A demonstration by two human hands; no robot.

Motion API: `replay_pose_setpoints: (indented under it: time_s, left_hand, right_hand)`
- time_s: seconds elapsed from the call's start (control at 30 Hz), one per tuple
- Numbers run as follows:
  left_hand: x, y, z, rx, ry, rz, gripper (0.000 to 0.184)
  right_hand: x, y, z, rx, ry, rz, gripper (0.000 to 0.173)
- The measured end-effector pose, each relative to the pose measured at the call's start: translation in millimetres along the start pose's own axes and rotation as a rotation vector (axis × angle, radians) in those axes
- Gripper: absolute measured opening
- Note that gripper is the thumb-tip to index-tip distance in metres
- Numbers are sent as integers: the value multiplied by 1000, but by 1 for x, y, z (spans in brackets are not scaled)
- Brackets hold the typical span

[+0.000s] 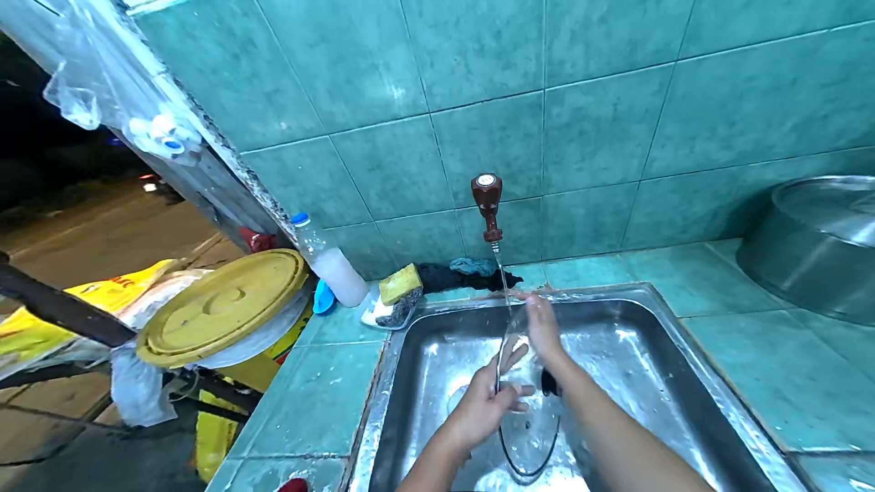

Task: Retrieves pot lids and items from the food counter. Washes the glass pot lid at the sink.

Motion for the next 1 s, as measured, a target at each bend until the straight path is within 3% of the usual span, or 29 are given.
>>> replay_pose_setpoints:
  time_s: [0.07,0.17,0.3,0.37,0.43,0.53,0.57,0.63,0.73,0.8,0.83,0.93,1.0]
  left_hand:
    - [1,5,9,39,57,-23,71]
    - [4,-1,7,116,42,-54,66]
    - [-3,-14,-6,89,-108,-11,54]
    - [-6,-16,-9,47,-89,-35,48]
    - [-4,-13,-7,31,-55,-37,55]
    - [-4,-8,-3,34,-16,-31,61]
    - [-4,-7,-3,39,-14,-39,62]
    - [-7,-5,-6,71,-31,-75,61]
    - [-6,-7,-16,65,-52,-141,51]
    - [-4,-7,-17,62,-54,-147,49]
    - [-6,-7,-18,66,-42,-148,52]
    - [-5,-1,-9,100,-38,-151,58]
    - [-5,-1,-8,100,-31,-154,58]
  right_hand:
    - [-29,-22,-13,-85,143,-91,53]
    - [-5,-27,-1,-88,59,-12,50]
    - [73,18,47,-52,-552,248,55]
    - [85,25,56,-98,-707,255,59]
    - [69,13,37,-65,-575,198,58]
    - [1,-22,-10,-94,-50,-33,50]
    - [-13,-28,-15,-134,33,-84,50]
    - [-1,-26,-9,-145,-32,-85,48]
    - [69,3,26,-85,-529,108,51]
    - [80,10,35,-91,-678,151,54]
    - [75,4,27,-86,-638,136,53]
    - [11,-29,-10,-104,-143,-20,47]
    - [-10,-38,-18,-172,26,-80,48]
Point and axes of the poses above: each hand's wrist, its own z-axis away from the middle knuckle, its own y-axis out of the palm, x = y × z, the point moved 9 cm from there along -z, towards the middle knuckle, and after that the axes turned 11 degrees about -z, right-handed, at the moved point
